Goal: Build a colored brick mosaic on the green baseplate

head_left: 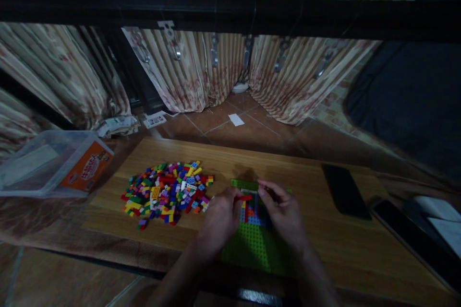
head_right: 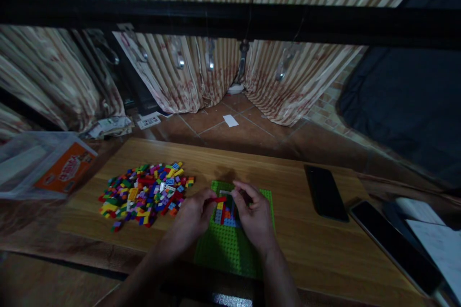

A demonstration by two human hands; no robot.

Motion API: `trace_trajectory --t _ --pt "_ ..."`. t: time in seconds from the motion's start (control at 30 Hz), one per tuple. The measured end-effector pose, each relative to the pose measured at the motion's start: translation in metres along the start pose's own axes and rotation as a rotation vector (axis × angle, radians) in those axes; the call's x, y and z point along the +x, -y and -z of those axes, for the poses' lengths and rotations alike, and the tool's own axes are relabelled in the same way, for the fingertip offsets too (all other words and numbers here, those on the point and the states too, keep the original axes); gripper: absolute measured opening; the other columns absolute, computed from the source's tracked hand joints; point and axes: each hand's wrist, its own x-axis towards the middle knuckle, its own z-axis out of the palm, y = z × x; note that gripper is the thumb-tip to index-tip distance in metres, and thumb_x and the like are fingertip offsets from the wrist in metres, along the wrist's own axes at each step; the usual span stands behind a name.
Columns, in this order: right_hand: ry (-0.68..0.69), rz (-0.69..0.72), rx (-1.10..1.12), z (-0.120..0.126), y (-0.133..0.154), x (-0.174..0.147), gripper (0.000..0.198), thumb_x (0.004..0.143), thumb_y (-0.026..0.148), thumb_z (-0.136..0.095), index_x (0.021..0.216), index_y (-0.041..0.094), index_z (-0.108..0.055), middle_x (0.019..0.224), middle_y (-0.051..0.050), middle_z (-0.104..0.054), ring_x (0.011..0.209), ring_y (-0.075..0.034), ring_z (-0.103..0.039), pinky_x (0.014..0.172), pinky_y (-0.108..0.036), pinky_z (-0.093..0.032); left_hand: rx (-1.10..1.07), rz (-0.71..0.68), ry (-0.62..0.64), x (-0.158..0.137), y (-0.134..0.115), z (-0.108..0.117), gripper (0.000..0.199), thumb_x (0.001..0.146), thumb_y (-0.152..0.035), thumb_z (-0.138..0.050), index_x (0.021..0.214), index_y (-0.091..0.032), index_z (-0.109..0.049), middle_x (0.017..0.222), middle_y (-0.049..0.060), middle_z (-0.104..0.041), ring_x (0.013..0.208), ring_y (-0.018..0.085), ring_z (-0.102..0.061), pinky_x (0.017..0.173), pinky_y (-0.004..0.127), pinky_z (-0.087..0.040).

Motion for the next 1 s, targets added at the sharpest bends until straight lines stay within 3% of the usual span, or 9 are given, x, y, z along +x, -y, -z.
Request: trace_trajectory --t 0.13,0.37,0.43,0.6,0.67,0.87,1.0 --pt "0.198 0.046 -0.029 -0.002 0.004 -0.004 0.023 0.085 0.037 -0.059 0.102 0.026 -0.07 0.1 -0.004 -0.069 0.09 -0.018 -0.064 0.08 -0.031 -0.05 -0.044 -0.033 0.005 0.002 0.001 -0.009 0.016 0.087 -0.016 -0.045 0.09 -0.02 -0.061 0.084 0.003 -0.067 0.076 0.015 -0.063 0.068 0.023 -0.045" --pt "0.327 0.067 -0.136 0.003 0.008 -0.006 0.024 0.086 0.03 -0.056 0.107 0.029 -0.068 0.107 -0.002 -0.07 0.099 -0.018 -0.063 0.088 -0.032 -0.048 -0.073 -0.02 -0.021 0.005 -0.003 -0.01 0.023 0.087 -0.014 -0.044 0.096 -0.02 -0.064 0.095 0.004 -0.069 0.087 0.016 -0.064 0.079 0.025 -0.048" --pt "0.28 0.064 -0.19 0.006 0.007 -0.006 0.023 0.086 0.031 -0.055 0.103 0.028 -0.07 0.104 -0.003 -0.07 0.095 -0.018 -0.064 0.086 -0.033 -0.049 -0.064 0.009 -0.028 0.004 -0.005 -0.01 0.024 0.087 -0.014 -0.044 0.1 -0.021 -0.063 0.099 0.004 -0.069 0.091 0.016 -0.064 0.082 0.026 -0.049" --pt "-0.062 -0.018 -0.363 0.018 -0.003 -0.004 0.026 0.081 0.039 -0.057 0.092 0.02 -0.071 0.091 -0.007 -0.072 0.079 -0.021 -0.065 0.076 -0.035 -0.051 0.088 0.115 -0.04 0.004 -0.005 -0.012 0.032 0.086 -0.02 -0.048 0.117 -0.019 -0.057 0.111 0.008 -0.065 0.095 0.02 -0.063 0.086 0.031 -0.049" --pt "-0.119 -0.046 -0.433 0.021 -0.006 -0.004 0.027 0.079 0.039 -0.057 0.092 0.019 -0.07 0.089 -0.008 -0.072 0.077 -0.021 -0.066 0.074 -0.035 -0.051 0.155 0.139 -0.038 0.004 -0.004 -0.013 0.036 0.085 -0.021 -0.049 0.121 -0.018 -0.055 0.117 0.009 -0.062 0.101 0.021 -0.061 0.089 0.032 -0.047" --pt "-0.014 -0.055 -0.637 0.012 -0.008 -0.01 0.026 0.081 0.035 -0.053 0.095 0.021 -0.07 0.086 -0.006 -0.071 0.078 -0.022 -0.065 0.071 -0.035 -0.049 0.223 0.177 0.063 0.005 -0.003 -0.016 0.045 0.084 -0.021 -0.05 0.129 -0.014 -0.049 0.123 0.012 -0.058 0.113 0.024 -0.055 0.098 0.033 -0.041" --pt "0.065 -0.072 -0.619 0.007 -0.008 -0.011 0.026 0.081 0.036 -0.054 0.098 0.023 -0.069 0.092 -0.005 -0.071 0.079 -0.021 -0.065 0.071 -0.034 -0.048 0.224 0.182 0.12 0.004 -0.006 -0.017 0.047 0.084 -0.021 -0.05 0.13 -0.011 -0.047 0.123 0.014 -0.057 0.114 0.024 -0.055 0.099 0.034 -0.04"
